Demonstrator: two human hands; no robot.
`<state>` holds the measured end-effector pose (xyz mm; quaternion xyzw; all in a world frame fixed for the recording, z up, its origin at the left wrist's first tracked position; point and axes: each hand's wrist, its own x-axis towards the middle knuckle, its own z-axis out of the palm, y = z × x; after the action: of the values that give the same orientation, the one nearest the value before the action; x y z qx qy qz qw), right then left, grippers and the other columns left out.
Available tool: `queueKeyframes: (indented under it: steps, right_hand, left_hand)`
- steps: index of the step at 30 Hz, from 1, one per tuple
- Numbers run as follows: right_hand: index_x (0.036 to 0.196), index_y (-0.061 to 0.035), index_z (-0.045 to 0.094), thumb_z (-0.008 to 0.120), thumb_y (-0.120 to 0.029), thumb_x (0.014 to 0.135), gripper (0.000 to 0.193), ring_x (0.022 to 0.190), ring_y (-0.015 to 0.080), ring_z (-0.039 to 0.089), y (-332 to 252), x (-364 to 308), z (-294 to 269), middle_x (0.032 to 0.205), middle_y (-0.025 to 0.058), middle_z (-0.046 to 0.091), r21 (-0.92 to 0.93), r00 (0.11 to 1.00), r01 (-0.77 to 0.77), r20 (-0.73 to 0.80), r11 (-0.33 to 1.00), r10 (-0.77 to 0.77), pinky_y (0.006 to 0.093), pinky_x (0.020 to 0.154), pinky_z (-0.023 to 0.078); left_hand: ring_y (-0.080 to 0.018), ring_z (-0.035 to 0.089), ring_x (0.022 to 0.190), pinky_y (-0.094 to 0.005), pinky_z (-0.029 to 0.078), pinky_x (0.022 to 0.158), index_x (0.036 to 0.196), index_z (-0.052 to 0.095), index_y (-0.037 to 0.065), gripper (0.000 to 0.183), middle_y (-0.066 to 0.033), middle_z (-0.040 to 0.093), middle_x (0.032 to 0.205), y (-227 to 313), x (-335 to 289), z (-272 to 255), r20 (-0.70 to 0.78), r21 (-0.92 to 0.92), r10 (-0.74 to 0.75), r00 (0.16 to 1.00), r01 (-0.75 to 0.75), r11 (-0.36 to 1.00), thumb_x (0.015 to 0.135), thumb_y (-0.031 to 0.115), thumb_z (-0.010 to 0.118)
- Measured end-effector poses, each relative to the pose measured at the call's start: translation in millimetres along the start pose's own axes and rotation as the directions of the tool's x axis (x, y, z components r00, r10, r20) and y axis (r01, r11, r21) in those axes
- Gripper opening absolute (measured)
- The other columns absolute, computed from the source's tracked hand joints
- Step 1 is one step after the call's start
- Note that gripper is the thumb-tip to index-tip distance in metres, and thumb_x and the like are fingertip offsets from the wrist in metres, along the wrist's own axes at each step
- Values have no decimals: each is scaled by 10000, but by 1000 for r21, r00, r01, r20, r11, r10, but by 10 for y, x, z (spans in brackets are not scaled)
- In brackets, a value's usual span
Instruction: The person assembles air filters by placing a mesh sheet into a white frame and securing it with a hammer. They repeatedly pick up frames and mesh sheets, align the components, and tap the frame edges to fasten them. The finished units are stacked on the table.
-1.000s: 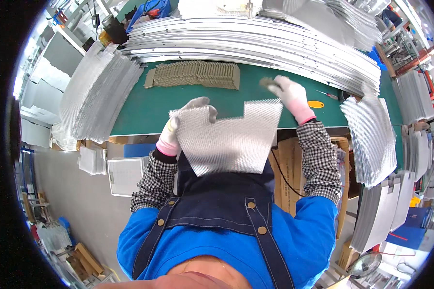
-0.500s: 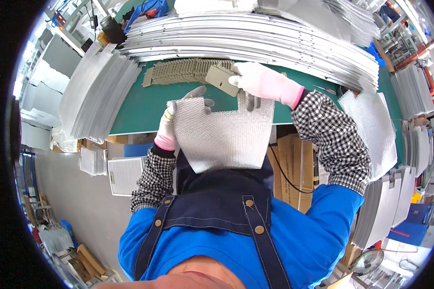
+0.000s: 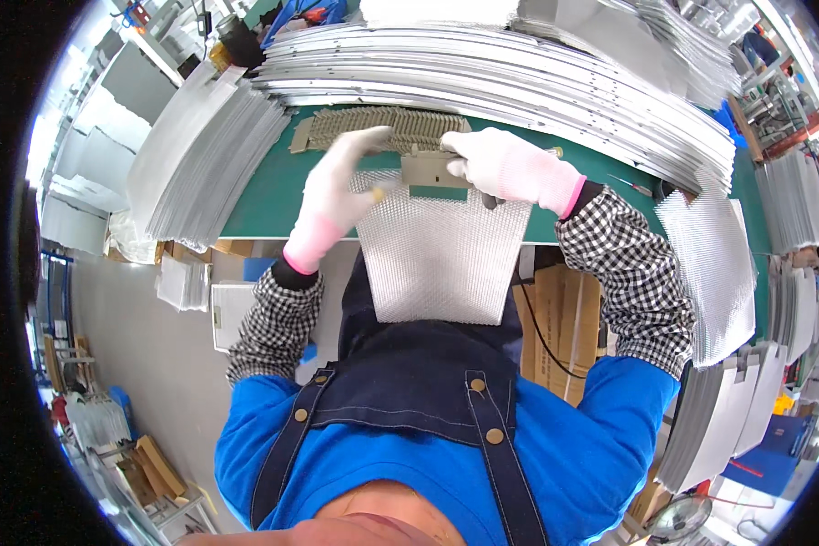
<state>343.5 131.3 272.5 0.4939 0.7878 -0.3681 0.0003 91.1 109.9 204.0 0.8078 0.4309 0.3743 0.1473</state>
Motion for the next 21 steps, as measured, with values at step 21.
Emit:
queueKeyframes:
  steps: [21]
  right_hand:
    - [1364,-88,559,626,-240,905,488,895,314,696,457,435,118,904,180,695,-361,984,52,-141,931,-110,434,841,540]
  left_hand:
    - [-206,713,952,-344,546,878,1157,649,41,332,-101,732,978,-417,366,377,375,-140,-166,912,233,962,861,137,764]
